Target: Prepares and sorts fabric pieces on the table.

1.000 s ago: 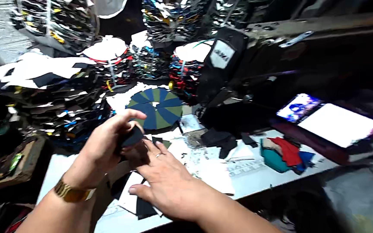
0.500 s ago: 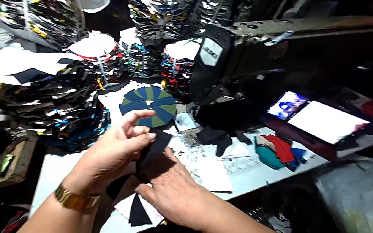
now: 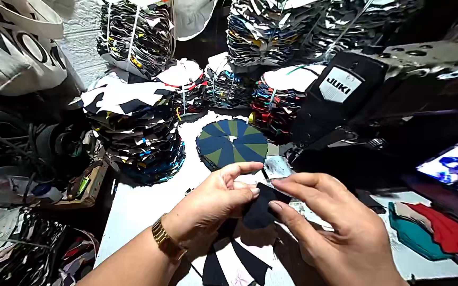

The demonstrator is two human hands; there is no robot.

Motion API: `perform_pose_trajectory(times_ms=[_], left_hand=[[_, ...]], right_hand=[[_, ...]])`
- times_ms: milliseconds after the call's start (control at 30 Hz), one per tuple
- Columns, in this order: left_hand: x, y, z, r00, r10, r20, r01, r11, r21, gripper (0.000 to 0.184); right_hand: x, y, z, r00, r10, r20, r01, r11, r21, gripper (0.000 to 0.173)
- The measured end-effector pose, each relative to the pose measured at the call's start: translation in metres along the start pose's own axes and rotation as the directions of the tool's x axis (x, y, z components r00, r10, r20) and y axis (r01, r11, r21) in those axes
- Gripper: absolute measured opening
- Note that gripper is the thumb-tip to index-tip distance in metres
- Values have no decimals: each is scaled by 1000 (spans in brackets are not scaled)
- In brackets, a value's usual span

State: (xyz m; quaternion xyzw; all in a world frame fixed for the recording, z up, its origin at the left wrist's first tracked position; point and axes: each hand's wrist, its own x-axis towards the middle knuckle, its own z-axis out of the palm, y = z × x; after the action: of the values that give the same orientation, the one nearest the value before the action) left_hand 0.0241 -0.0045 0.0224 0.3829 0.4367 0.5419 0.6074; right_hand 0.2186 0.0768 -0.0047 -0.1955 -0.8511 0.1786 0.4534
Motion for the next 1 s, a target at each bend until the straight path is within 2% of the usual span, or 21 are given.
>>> perform_pose_trajectory(times_ms=[167,333,567,733,1000], left_hand=[[1,-1,2,998,-58,39,61,995,-73,45],[0,-2,3,996,-67,59,72,994,-87,48],[0,-2,4,994,-70,79,77,992,-100,49],[0,-2,5,993,-83,84,93,989,-115,45],[0,-2,6,992,-102,72,109,989,-98,42]], right_hand=[[-6,5,4,998,-55,-33,53,997,-52,20],[-11,5,6,994,-77,-77,75,997,-36,22],[-16,8,5,982,-173,-71,164,979,-123,18],[-19,12,9,960,-238,-146,216,965,-147,19],[-20,16,7,970,-219,-110,203,969,-141,16]])
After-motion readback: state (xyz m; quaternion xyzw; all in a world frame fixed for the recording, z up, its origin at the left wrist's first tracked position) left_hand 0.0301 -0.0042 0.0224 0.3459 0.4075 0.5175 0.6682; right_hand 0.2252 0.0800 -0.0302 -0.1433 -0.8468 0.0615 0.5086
